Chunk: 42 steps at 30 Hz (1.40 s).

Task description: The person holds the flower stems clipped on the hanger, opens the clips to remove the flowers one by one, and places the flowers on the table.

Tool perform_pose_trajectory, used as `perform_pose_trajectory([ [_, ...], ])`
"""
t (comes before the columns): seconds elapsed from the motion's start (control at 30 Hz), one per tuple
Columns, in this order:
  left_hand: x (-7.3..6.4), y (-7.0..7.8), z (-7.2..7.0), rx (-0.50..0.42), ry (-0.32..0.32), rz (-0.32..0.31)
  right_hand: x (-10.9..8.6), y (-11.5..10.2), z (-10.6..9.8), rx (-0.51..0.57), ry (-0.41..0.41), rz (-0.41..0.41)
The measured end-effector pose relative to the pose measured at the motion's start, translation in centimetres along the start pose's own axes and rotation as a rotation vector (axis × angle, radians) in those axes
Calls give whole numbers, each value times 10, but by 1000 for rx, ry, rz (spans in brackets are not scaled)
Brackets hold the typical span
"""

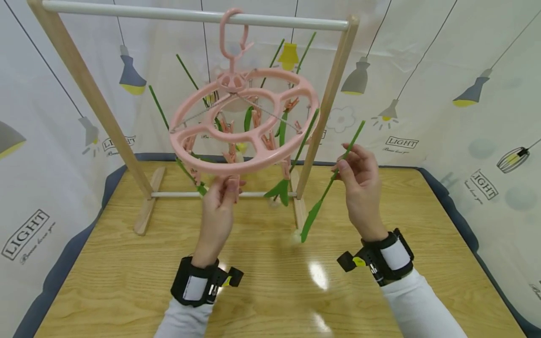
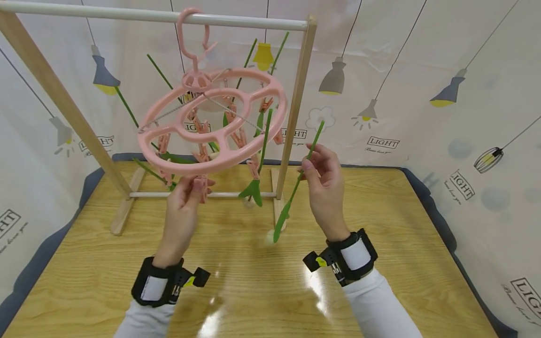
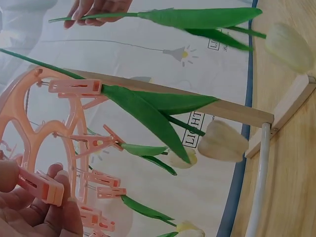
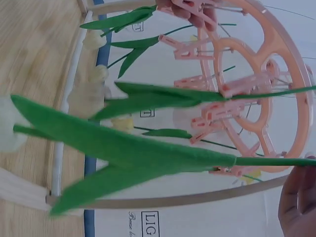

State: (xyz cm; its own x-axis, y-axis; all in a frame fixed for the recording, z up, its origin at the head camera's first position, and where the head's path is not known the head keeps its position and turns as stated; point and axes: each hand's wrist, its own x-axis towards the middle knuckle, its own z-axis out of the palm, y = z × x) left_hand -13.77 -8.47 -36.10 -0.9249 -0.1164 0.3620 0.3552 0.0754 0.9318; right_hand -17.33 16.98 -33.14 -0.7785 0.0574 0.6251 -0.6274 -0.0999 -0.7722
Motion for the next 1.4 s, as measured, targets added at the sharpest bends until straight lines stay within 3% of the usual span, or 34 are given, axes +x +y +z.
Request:
perform_pose_trajectory([
  [0.2, 1, -1, -3, 17, -6, 9, 7, 0, -13, -92, -8, -20],
  [0.37, 1, 1, -5, 31, -16, 27, 13, 1, -26, -173, 22, 9],
  [0.7, 0, 2, -9, 56, -24, 6, 25, 21, -54, -525, -2, 51],
  [0.93, -1, 1, -10, 30, -27, -11, 29, 41, -80, -632, 15, 111],
  [1.13, -1, 0, -10, 18, -35, 2, 34, 46, -93, -694, 9, 111],
  [1.4, -1, 1, -11, 47, -26, 3, 39, 51, -108, -895, -49, 133],
])
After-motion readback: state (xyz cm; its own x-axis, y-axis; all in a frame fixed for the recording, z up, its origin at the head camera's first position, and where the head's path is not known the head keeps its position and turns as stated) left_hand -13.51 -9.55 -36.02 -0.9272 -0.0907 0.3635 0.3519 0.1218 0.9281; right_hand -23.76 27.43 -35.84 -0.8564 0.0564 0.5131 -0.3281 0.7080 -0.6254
